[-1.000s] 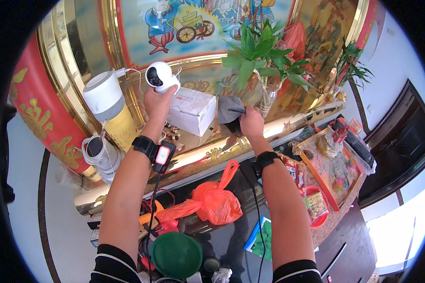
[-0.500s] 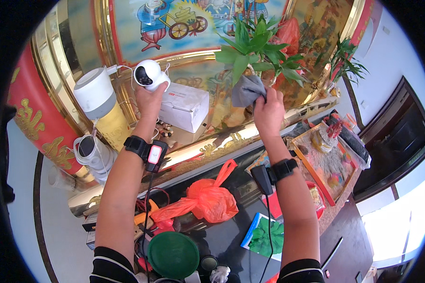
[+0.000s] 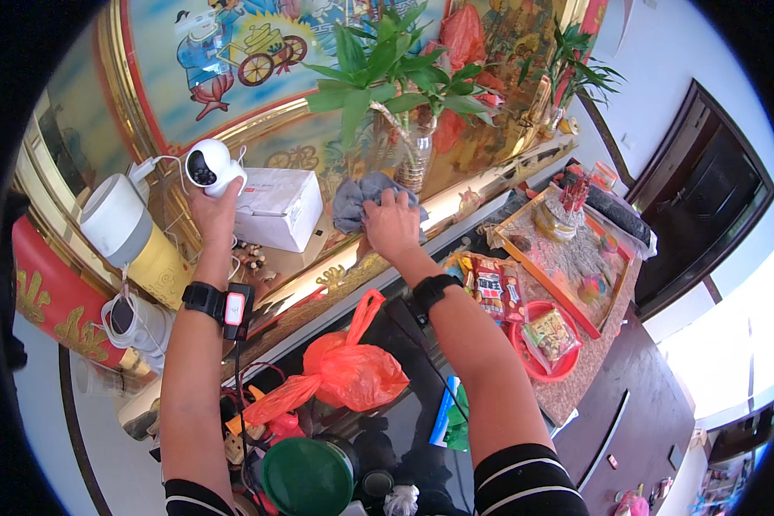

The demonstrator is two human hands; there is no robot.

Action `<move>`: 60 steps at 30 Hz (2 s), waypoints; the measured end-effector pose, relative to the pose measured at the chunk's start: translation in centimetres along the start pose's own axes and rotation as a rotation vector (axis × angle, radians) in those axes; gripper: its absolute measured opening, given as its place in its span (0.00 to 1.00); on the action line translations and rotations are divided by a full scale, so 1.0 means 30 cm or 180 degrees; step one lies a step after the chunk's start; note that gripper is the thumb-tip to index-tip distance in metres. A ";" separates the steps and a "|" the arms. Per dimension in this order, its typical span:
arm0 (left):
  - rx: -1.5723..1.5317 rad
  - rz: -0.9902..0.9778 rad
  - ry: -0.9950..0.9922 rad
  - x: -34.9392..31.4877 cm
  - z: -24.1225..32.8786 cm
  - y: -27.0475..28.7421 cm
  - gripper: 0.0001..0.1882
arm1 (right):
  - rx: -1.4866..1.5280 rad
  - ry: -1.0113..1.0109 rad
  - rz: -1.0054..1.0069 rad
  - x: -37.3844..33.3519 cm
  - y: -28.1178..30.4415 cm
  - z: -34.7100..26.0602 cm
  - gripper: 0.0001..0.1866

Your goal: The person wipes a security camera, a tissue box, and a glass vase with a gray cloth. They then use a long pole with a cloth to clean the upper frame of a large wall painting. Finally, they wipe a plastic container and a thermos on the table.

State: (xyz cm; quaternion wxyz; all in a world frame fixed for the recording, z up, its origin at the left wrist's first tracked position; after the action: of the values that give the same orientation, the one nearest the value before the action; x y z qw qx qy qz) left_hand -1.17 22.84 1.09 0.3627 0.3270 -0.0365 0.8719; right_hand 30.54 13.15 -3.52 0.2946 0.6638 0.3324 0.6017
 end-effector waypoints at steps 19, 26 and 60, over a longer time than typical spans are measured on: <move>0.0264 0.0130 -0.0253 -0.033 0.041 0.022 0.36 | -0.0147 -0.1654 0.1113 0.139 0.201 0.649 0.15; 0.0211 0.0001 -0.0216 -0.027 0.065 0.034 0.40 | -0.0777 -0.0372 -0.0552 0.215 -0.114 0.473 0.19; 0.0288 -0.0056 -0.0091 -0.017 0.037 0.026 0.40 | 0.0574 -0.0072 0.0261 -0.079 0.057 0.116 0.13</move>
State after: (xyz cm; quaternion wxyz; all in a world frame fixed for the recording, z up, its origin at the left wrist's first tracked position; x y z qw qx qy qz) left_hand -0.82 21.63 1.78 0.3547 0.3559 0.0007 0.8646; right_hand 34.03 10.25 -3.97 0.2126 0.7075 0.3545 0.5732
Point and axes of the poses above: each hand's wrist, its own x-axis towards the middle knuckle, its own y-axis out of the back of the hand, z = x × y, the point moved 6 cm from there along x, towards the middle knuckle, and after that the axes turned 10 degrees about z, right-handed, at the moved point
